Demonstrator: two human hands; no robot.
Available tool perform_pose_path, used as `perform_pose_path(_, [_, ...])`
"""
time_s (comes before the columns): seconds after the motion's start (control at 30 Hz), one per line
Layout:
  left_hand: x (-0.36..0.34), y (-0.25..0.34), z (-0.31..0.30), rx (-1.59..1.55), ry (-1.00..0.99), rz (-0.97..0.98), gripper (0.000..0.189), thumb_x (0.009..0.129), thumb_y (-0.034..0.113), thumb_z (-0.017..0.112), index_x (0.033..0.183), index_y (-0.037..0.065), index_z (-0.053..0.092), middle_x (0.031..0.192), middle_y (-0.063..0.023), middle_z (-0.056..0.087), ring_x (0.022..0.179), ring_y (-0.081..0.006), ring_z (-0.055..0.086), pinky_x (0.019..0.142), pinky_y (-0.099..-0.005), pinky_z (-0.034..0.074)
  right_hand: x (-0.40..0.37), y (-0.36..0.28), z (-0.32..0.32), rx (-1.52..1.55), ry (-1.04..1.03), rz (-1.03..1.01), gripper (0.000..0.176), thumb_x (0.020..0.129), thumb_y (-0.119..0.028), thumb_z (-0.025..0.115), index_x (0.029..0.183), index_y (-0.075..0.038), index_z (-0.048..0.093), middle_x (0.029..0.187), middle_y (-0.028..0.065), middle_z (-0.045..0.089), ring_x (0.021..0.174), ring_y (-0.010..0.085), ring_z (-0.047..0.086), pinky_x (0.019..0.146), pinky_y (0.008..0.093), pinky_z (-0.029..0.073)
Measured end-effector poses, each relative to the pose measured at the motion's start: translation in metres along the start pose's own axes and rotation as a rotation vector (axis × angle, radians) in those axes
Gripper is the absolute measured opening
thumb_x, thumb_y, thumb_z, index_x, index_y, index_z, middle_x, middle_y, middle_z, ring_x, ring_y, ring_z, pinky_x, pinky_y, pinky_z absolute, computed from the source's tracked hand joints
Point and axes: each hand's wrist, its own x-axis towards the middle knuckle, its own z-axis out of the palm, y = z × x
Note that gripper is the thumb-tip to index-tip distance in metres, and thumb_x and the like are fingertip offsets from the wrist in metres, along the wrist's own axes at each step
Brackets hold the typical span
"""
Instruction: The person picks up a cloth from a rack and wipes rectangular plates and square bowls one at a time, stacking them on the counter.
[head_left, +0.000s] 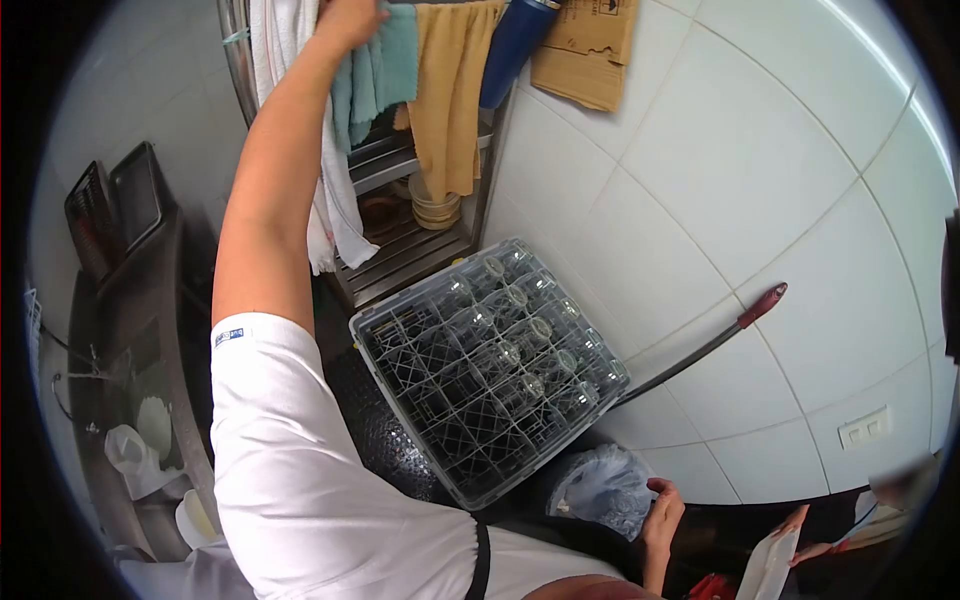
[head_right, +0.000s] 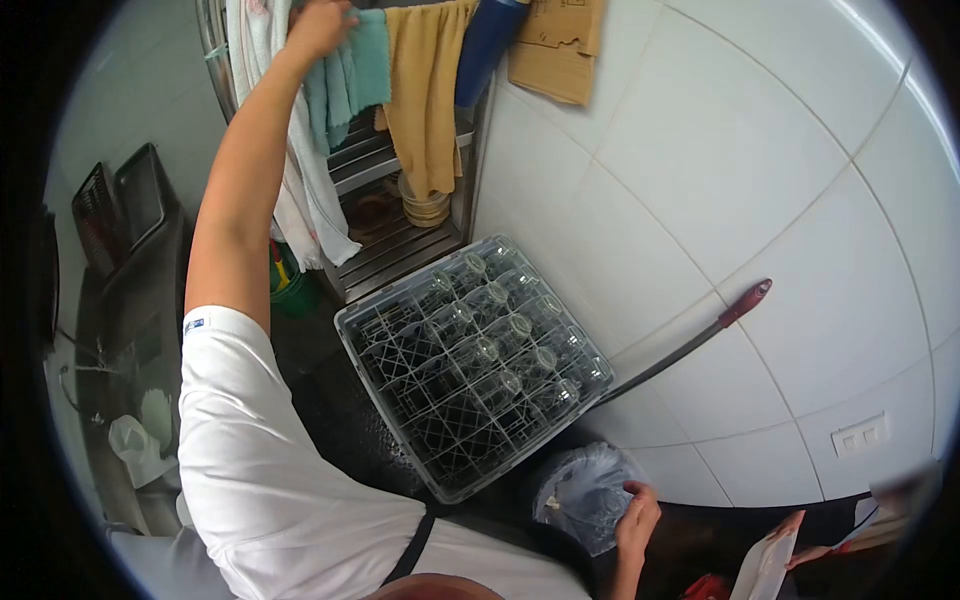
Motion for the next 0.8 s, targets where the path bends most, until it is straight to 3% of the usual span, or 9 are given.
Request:
perform_pose_path(0.03, [0.002,-0.007,0.003,0.095,0.07,0.082,0.042,0.082,0.052,0.068,0.094,0.012,0.076,0.109,-0.0156,0.073,0.121,-0.035,0.059,0.109,-0.0344,0.041,-0.003,0.003,-0.001,-0.001,-0.001,0.014,0.058,0.106,-0.04,0.031,0.098,0.005,0.068,0.094,0.0209,0.071,0.09,0.0358,0.068,0.084,0.0421,0.051])
perform_pose_path(0.13, [-0.014,-0.012,0.004,-0.217,0.158,-0.157,0.034,0.096,0.019,0.052,0.126,0.004,0.061,0.129,-0.0217,0.061,0.123,-0.0404,0.055,0.107,-0.0493,0.039,-0.015,0.017,0.001,0.01,0.005,0.053,0.058,0.106,-0.039,0.031,0.098,0.005,0.068,0.094,0.0209,0.071,0.09,0.0356,0.069,0.084,0.0423,0.052])
perform_pose_path(0.27, [-0.023,0.031,-0.043,0.021,-0.257,-0.141,0.049,0.099,0.043,0.043,0.119,0.006,0.07,0.136,-0.0201,0.06,0.127,-0.0394,0.054,0.108,-0.0667,0.027,-0.03,0.025,0.0,0.034,0.026,0.093,0.055,0.106,-0.036,0.033,0.099,0.005,0.068,0.094,0.0213,0.07,0.091,0.0355,0.069,0.083,0.0425,0.052])
perform_pose_path(0.37, [-0.027,0.057,-0.065,0.048,-0.247,-0.276,0.058,0.096,0.054,0.047,0.128,0.008,0.065,0.143,-0.0166,0.055,0.129,-0.0385,0.052,0.111,-0.0637,0.024,-0.034,0.012,-0.003,0.032,0.037,0.101,0.049,0.104,-0.031,0.035,0.097,0.006,0.067,0.093,0.0219,0.07,0.09,0.0365,0.068,0.082,0.0427,0.051])
perform_pose_path(0.5, [-0.029,0.07,-0.031,0.067,0.584,-0.127,0.054,0.092,0.051,0.061,0.132,0.015,0.06,0.134,-0.0127,0.06,0.126,-0.0335,0.054,0.101,-0.0581,0.039,-0.038,0.006,-0.007,0.006,0.059,0.086,0.045,0.104,-0.027,0.036,0.097,0.005,0.067,0.093,0.0223,0.069,0.09,0.037,0.068,0.082,0.0424,0.051])
perform_pose_path(0.63, [-0.044,0.13,-0.013,-0.607,0.384,-0.21,0.054,0.088,0.038,0.068,0.129,0.005,0.058,0.127,-0.0215,0.062,0.117,-0.0401,0.059,0.1,-0.0459,0.047,-0.042,0.004,-0.004,0.012,0.074,0.135,0.044,0.104,-0.027,0.037,0.098,0.004,0.068,0.094,0.0215,0.069,0.091,0.0365,0.068,0.083,0.0419,0.052])
perform_pose_path(0.67, [-0.045,0.138,0.01,-0.638,0.337,-0.206,0.062,0.087,0.043,0.068,0.129,-0.001,0.057,0.129,-0.0251,0.061,0.121,-0.0401,0.057,0.103,-0.0458,0.045,-0.041,-0.001,-0.004,-0.015,0.061,0.167,0.048,0.105,-0.03,0.035,0.098,0.004,0.069,0.094,0.0208,0.07,0.091,0.0351,0.068,0.084,0.0413,0.052])
perform_pose_path(0.73, [-0.043,0.164,0.044,-0.56,0.084,-0.591,0.075,0.084,0.05,0.071,0.13,-0.007,0.055,0.13,-0.0245,0.061,0.123,-0.0374,0.057,0.104,-0.0459,0.045,-0.043,-0.005,0.0,0.005,0.033,0.184,0.037,0.103,-0.022,0.041,0.099,0.003,0.069,0.096,0.0207,0.069,0.092,0.0356,0.068,0.084,0.0408,0.052])
perform_pose_path(0.8, [-0.02,0.161,0.123,-0.647,0.043,-0.514,0.069,0.088,0.052,0.065,0.128,-0.004,0.06,0.127,-0.0232,0.064,0.117,-0.0377,0.062,0.1,-0.0461,0.048,-0.047,-0.016,-0.003,-0.021,-0.001,0.149,0.031,0.101,-0.022,0.044,0.1,-0.001,0.067,0.091,0.0193,0.066,0.091,0.04,0.063,0.085,0.0466,0.048])
